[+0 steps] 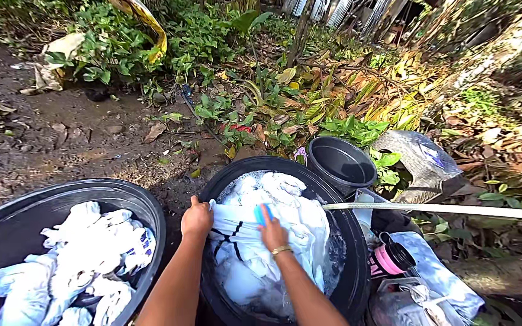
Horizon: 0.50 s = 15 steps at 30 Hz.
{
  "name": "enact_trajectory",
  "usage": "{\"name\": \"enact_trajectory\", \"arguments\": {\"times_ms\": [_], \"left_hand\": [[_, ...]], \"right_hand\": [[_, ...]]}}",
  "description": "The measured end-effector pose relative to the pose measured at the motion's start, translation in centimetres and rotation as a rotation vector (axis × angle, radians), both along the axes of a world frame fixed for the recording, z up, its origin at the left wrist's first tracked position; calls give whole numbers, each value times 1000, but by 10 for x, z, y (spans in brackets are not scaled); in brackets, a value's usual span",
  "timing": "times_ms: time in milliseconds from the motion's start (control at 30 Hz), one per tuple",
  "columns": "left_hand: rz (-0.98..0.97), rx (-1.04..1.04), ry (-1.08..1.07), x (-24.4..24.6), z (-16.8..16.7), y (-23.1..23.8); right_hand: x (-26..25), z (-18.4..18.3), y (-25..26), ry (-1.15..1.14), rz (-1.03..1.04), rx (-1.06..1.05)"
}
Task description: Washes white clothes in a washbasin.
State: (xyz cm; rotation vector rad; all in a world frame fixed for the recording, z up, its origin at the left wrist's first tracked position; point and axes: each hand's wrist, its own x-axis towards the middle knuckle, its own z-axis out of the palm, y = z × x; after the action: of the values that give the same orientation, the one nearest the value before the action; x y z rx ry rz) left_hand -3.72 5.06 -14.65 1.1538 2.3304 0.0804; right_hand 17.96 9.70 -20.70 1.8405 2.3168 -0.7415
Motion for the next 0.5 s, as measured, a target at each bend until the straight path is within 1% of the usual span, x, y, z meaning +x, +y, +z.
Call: {"name": "enact_trajectory", "arguments": {"times_ms": [67,133,200,233,267,300,367,400,433,467,500], "left_hand": [[1,-7,-3,2,-2,1],[6,-2,-9,2,-2,2],[4,0,-9,1,-2,2],[2,1,-6,0,-2,3],[4,-1,-7,1,-1,4],[8,-4,-8,1,-1,4],[12,-8,-8,0,-2,5],[16,-13,-7,0,-2,5],[14,-23,-3,1,-2,4],[11,-31,8,0,-2,5],[8,-44,18,0,-2,4]], "right_hand": [[57,-6,19,-59,-186,29],[89,-5,34,-88,-399,7],[93,-1,39,-69,-526,41],[82,6,37,-30,-545,65],[62,16,30,37,-514,88],[35,28,17,128,-434,103],[-31,42,-18,296,-192,84],[-60,42,-34,332,-71,58],[-80,38,-45,305,23,15],[-87,29,-48,232,87,-18],[-80,19,-45,170,108,-34]]}}
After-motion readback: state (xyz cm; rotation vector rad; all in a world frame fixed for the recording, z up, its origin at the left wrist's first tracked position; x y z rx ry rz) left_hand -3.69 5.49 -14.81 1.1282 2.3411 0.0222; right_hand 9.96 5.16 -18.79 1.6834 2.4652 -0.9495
